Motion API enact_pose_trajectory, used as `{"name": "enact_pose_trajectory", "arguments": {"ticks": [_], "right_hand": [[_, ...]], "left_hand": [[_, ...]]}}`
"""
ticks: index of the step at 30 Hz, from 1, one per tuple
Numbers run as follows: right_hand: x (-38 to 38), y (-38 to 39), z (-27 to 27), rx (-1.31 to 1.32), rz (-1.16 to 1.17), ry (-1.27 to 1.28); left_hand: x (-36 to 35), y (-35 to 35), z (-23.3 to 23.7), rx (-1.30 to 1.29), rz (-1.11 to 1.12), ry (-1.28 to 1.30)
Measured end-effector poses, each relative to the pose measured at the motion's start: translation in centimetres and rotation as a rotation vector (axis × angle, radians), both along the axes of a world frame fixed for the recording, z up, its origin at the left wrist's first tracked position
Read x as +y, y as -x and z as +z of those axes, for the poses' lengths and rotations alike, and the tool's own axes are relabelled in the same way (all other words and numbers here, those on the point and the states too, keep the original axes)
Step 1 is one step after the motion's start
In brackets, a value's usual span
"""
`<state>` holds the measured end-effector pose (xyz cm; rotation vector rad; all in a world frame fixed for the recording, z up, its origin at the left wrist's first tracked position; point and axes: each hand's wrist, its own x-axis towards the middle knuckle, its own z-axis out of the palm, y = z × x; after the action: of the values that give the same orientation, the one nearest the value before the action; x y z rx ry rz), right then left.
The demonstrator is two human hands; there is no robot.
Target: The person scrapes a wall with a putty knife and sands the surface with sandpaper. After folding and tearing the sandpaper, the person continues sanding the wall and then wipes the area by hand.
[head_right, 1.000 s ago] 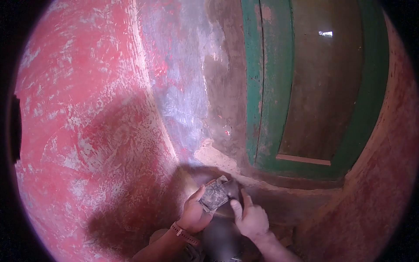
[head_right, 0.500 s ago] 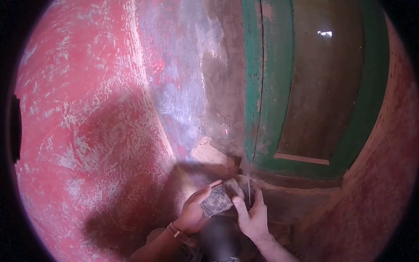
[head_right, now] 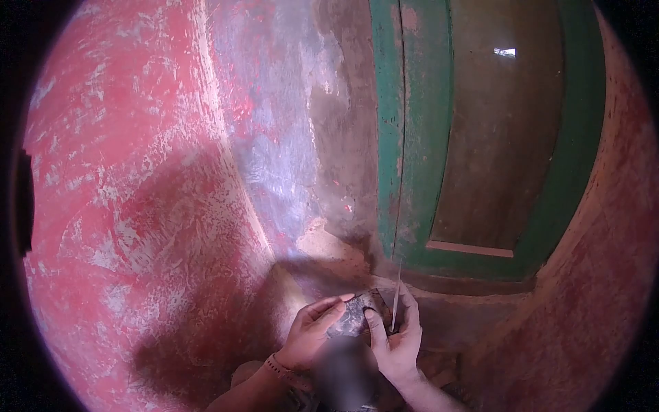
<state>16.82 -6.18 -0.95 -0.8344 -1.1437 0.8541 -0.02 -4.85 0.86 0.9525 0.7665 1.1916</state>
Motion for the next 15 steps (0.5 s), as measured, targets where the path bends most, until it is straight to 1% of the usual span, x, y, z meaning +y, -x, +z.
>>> {"name": "enact_pose_trajectory", "arguments": {"ticks": [2, 3, 5, 6, 8, 9, 11, 12, 15], "right_hand": [[0.1, -0.3, 0.7, -0.12, -0.069, -0.102], [0.2, -0.4, 0.9, -0.179, -0.102, -0.153], [0.2, -0.5, 0.8, -0.165, -0.081, -0.148], [0.2, -0.6, 0.7, -0.158, -0.072, -0.146], [0.2, -0.7, 0.2, -0.123, 0.028, -0.056], [0.2, -0.7, 0.1, -0.105, 0.079, -0.011], [0.4, -1.1, 0.9, -0.364, -0.067, -0.131], [0.3, -1.3, 1.3, -0.493, -0.143, -0.192], [0.0, -2.4, 2.2, -0.787, -0.267, -0.213]], "left_hand": [[0.1, 0.4, -0.1, 0.28, 0.048, -0.172], [0.0, 0.7, 0.1, 0.31, 0.04, -0.186], [-0.3, 1.0, 0.6, 0.371, 0.024, -0.214], [-0.3, 0.8, 0.6, 0.324, 0.034, -0.157], [-0.6, 0.4, 0.4, 0.231, 0.053, -0.039], [-0.6, 0.5, -0.2, 0.281, 0.067, -0.077], [-0.1, 0.7, -1.4, 0.384, 0.095, -0.153], [-0.1, 0.8, -1.4, 0.393, 0.125, -0.146], [0.3, 0.7, -1.2, 0.406, 0.201, -0.14]]}}
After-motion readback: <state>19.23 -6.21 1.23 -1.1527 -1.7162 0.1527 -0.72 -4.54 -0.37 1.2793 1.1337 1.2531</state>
